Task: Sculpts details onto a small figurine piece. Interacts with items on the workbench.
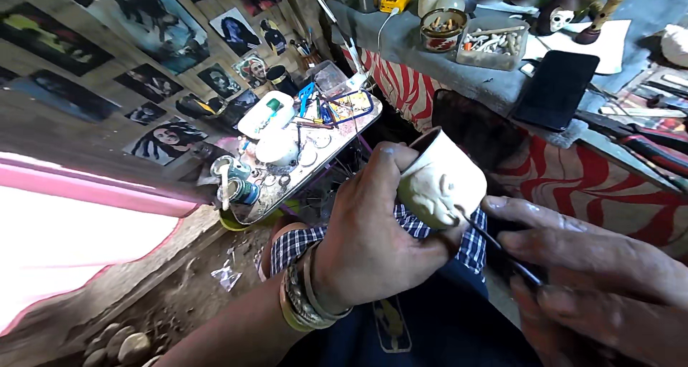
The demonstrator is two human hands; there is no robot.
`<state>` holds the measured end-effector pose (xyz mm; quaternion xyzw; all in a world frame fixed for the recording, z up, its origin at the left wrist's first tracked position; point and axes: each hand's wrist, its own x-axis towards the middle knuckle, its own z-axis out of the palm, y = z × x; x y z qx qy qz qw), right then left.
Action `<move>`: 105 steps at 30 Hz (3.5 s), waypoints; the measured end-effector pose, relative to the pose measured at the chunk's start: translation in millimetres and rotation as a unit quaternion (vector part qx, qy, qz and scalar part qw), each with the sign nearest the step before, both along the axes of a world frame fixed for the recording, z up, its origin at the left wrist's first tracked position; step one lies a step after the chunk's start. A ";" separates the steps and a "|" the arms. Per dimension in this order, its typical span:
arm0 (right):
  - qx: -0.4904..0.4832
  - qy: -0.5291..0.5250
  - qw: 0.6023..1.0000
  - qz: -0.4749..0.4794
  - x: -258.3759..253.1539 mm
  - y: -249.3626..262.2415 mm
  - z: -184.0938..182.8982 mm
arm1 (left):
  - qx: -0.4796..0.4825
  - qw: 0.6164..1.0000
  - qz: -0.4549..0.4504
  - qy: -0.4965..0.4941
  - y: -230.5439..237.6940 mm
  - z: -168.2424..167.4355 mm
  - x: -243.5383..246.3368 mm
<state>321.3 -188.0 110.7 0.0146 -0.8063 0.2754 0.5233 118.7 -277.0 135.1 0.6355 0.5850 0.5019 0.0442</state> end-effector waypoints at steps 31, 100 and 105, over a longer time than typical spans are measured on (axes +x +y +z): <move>0.016 0.037 0.998 -0.047 -14.1 -8.1 -4.9 | -0.030 0.997 -0.055 -0.052 4.9 11.0 -7.9; -0.023 -0.006 1.000 0.004 -1.9 -4.7 0.9 | -0.048 0.997 -0.031 0.044 1.7 17.7 -9.2; -0.006 -0.003 1.000 -0.019 -4.5 -6.7 1.7 | -0.045 0.997 -0.029 0.058 0.9 18.6 -9.7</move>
